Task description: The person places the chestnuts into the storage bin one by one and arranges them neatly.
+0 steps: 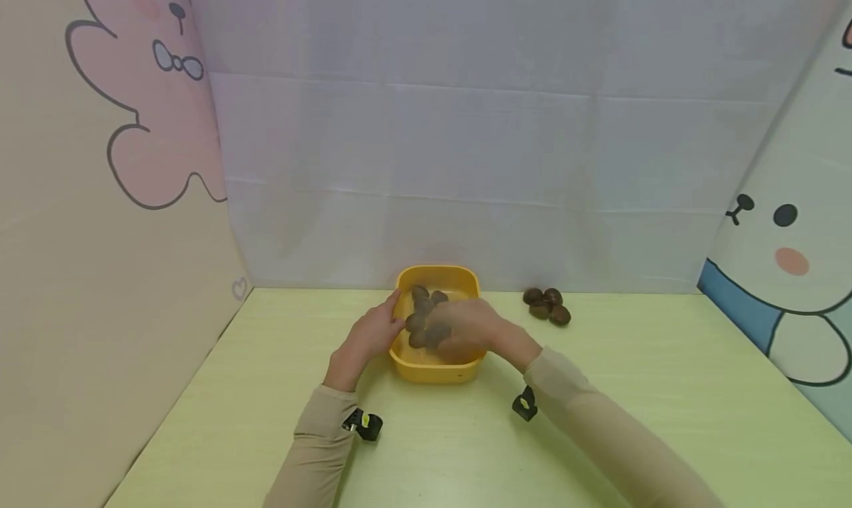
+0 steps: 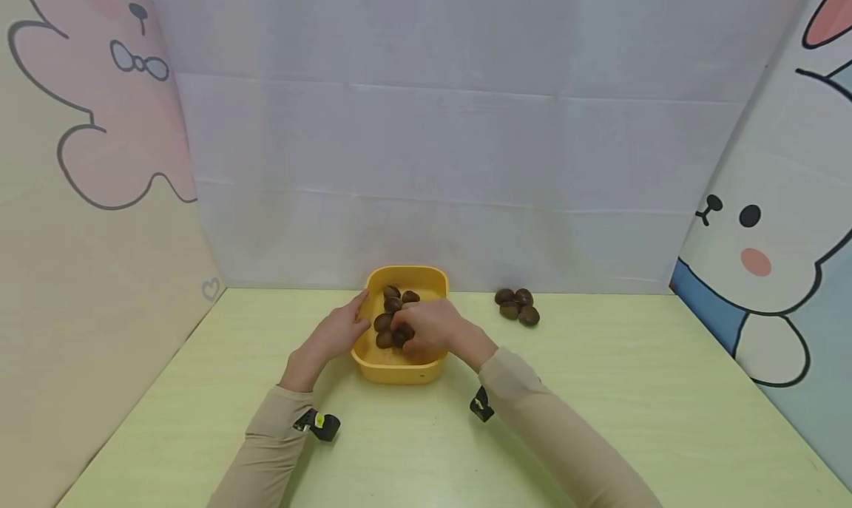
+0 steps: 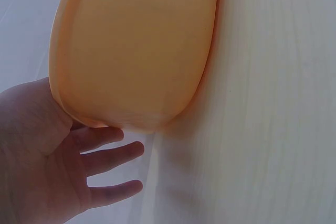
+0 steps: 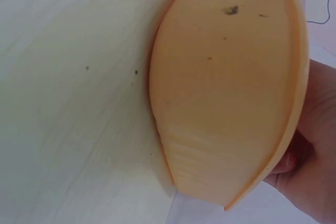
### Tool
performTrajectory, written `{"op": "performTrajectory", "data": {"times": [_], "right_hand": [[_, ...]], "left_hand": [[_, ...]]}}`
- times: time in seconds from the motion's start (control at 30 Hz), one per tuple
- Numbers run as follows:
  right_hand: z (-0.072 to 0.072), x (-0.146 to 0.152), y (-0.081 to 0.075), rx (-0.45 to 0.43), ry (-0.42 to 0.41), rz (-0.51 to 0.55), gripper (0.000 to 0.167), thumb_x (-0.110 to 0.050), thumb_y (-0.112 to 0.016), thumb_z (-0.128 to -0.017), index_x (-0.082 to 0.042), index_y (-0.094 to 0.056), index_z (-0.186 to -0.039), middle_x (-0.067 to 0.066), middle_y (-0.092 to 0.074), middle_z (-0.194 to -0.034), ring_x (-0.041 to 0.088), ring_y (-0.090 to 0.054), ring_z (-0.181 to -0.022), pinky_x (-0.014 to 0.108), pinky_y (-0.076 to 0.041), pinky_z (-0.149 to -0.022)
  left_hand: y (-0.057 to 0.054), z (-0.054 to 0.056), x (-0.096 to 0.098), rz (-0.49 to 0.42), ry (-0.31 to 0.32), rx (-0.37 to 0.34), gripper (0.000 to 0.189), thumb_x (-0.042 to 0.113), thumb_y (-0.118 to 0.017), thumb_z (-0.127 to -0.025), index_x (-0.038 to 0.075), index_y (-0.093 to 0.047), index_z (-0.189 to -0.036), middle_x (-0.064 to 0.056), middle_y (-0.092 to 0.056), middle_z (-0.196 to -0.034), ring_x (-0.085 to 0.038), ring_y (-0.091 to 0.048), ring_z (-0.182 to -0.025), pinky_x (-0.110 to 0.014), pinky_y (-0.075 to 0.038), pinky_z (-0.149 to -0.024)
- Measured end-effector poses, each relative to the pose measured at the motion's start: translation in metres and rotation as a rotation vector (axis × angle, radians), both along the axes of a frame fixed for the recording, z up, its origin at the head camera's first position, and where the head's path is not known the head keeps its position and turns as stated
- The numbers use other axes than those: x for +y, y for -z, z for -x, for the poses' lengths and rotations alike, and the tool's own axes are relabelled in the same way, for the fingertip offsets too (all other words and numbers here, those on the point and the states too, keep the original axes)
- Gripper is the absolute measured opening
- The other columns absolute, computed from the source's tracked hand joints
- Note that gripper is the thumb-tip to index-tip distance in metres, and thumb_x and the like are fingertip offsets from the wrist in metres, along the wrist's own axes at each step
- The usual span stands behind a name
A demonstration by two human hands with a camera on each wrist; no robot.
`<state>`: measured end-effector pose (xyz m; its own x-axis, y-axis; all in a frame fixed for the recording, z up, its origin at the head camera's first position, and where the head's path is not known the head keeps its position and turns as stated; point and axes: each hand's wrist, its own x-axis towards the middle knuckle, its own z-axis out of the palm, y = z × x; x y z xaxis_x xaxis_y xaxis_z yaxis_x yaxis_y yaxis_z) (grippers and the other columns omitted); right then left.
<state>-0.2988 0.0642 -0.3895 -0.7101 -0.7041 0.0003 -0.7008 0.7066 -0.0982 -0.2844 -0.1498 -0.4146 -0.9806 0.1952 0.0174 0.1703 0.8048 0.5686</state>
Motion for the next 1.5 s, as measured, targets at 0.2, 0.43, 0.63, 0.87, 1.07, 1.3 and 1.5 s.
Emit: {"op": "performTrajectory", "data": {"times": [0.2, 0.43, 0.63, 0.87, 1.07, 1.3, 1.5], "right_hand": [[0.000, -0.003, 0.004, -0.007, -0.034, -0.032, 0.027, -0.021, -0.072, -0.080, -0.036, -0.070, -0.102, -0.016, -0.063, -0.091, 0.011, -0.058, -0.079, 0.031, -0.049, -0.065], [-0.002, -0.005, 0.005, 0.011, -0.002, -0.065, 0.027, -0.023, -0.073, -0.081, -0.035, -0.069, -0.104, -0.014, -0.062, -0.104, 0.010, -0.058, -0.083, 0.034, -0.049, -0.064], [-0.004, 0.002, -0.001, 0.033, 0.045, -0.021, 0.012, -0.034, -0.072, -0.083, -0.040, -0.069, -0.093, -0.018, -0.060, -0.096, 0.005, -0.057, -0.082, 0.034, -0.046, -0.059], [-0.005, 0.019, -0.015, 0.065, 0.028, 0.117, 0.013, -0.032, -0.071, -0.089, -0.033, -0.075, -0.101, -0.011, -0.067, -0.100, 0.011, -0.063, -0.084, 0.037, -0.049, -0.067], [-0.007, 0.039, -0.020, 0.144, 0.022, 0.146, 0.019, -0.031, -0.072, -0.090, -0.026, -0.074, -0.108, -0.007, -0.067, -0.104, 0.015, -0.065, -0.082, 0.030, -0.047, -0.062], [-0.008, 0.062, -0.023, 0.155, 0.064, 0.215, 0.021, -0.029, -0.072, -0.090, -0.022, -0.073, -0.110, -0.006, -0.066, -0.105, 0.015, -0.063, -0.080, 0.027, -0.045, -0.061], [-0.004, 0.078, -0.016, 0.154, 0.125, 0.298, 0.023, -0.026, -0.074, -0.088, -0.018, -0.073, -0.109, -0.005, -0.066, -0.098, 0.013, -0.063, -0.085, 0.031, -0.051, -0.070]], "left_hand": [[0.002, 0.002, 0.000, 0.015, -0.004, 0.017, 0.066, 0.020, -0.046, -0.098, 0.008, -0.023, -0.159, -0.004, -0.047, -0.074, -0.014, -0.040, -0.053, -0.027, -0.035, -0.051], [0.002, 0.003, -0.001, 0.024, -0.003, 0.030, 0.066, 0.019, -0.047, -0.097, 0.007, -0.024, -0.158, -0.007, -0.050, -0.077, -0.016, -0.042, -0.056, -0.028, -0.036, -0.053], [0.001, 0.003, 0.000, 0.030, 0.003, 0.036, 0.066, 0.019, -0.047, -0.098, 0.008, -0.025, -0.158, -0.006, -0.051, -0.079, -0.016, -0.042, -0.057, -0.028, -0.036, -0.053], [0.000, 0.002, 0.001, 0.034, 0.001, 0.029, 0.065, 0.018, -0.047, -0.098, 0.007, -0.024, -0.158, -0.005, -0.048, -0.076, -0.016, -0.041, -0.056, -0.028, -0.035, -0.053], [0.001, 0.002, 0.001, 0.037, -0.002, 0.033, 0.065, 0.019, -0.047, -0.097, 0.006, -0.025, -0.158, -0.008, -0.054, -0.082, -0.018, -0.044, -0.059, -0.030, -0.037, -0.055], [0.003, 0.003, 0.000, 0.027, 0.001, 0.032, 0.065, 0.018, -0.047, -0.098, 0.005, -0.025, -0.158, -0.007, -0.051, -0.079, -0.018, -0.043, -0.058, -0.029, -0.036, -0.054], [0.003, 0.003, 0.001, 0.026, -0.002, 0.027, 0.066, 0.019, -0.047, -0.098, 0.007, -0.024, -0.158, -0.005, -0.048, -0.076, -0.017, -0.042, -0.057, -0.028, -0.036, -0.053]]}}
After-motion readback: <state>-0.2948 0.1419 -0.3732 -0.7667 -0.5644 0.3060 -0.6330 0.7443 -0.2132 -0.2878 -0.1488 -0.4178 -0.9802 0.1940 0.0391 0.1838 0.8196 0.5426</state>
